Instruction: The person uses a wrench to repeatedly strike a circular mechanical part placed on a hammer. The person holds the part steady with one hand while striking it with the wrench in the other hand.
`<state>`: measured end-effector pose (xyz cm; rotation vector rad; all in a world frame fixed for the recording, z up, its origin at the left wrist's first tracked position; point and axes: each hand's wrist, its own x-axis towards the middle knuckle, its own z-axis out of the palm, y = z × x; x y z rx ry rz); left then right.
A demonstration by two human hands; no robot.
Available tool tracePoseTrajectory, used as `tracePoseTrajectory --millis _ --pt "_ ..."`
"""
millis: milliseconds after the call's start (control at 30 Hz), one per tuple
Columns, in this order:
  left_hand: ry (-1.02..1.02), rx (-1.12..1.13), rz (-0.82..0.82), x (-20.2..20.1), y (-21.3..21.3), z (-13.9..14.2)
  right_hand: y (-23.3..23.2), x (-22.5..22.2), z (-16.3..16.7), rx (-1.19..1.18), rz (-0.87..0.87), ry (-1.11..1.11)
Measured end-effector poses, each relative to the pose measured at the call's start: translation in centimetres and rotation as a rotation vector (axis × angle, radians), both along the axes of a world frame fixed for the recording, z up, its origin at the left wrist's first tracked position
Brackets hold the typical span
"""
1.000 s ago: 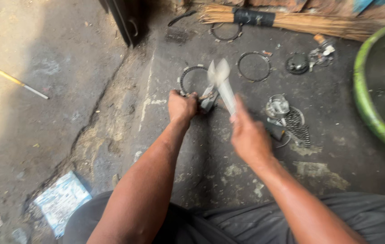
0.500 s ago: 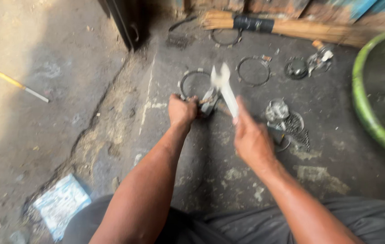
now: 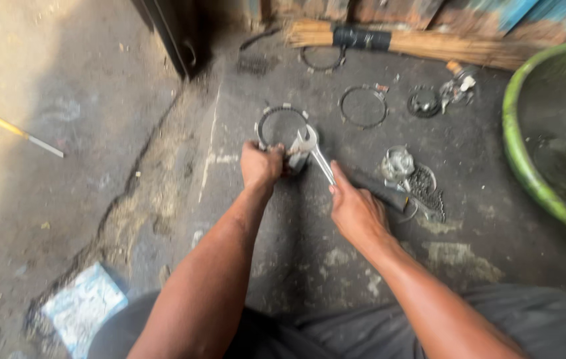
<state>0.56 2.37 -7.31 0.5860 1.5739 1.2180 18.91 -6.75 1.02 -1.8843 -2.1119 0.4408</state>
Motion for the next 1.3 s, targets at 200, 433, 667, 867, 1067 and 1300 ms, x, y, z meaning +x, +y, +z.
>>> tracePoseTrajectory --millis 200,433,667,867,1067,1300 --pt "0.109 -0.113 0.01 -0.2 -0.1 0.4 0.0 -0.2 1.2 -0.233 -0.187 0.189" --pt "-0.105 -0.115 -0.073 -1.4 0.6 0.2 1.0 0.8 0.0 -0.245 -0.08 -0.045" --pt "0.014 -0.104 -0.026 -2.6 0.4 3.3 1.2 1.3 0.8 -0.333 -0.12 0.005" --pt "-0.067 -0.151 0.05 -1.7 -0.7 3.9 1.0 1.1 0.6 0.053 -0.045 0.125" --pt "-0.115 -0.155 0.069 -1.6 -0.7 3.4 0.9 1.1 0.7 -0.241 -0.076 -0.03" --pt "-0.084 -0.149 0.095 -1.5 -0.6 2.5 0.5 1.0 -0.2 0.05 -0.111 0.366"
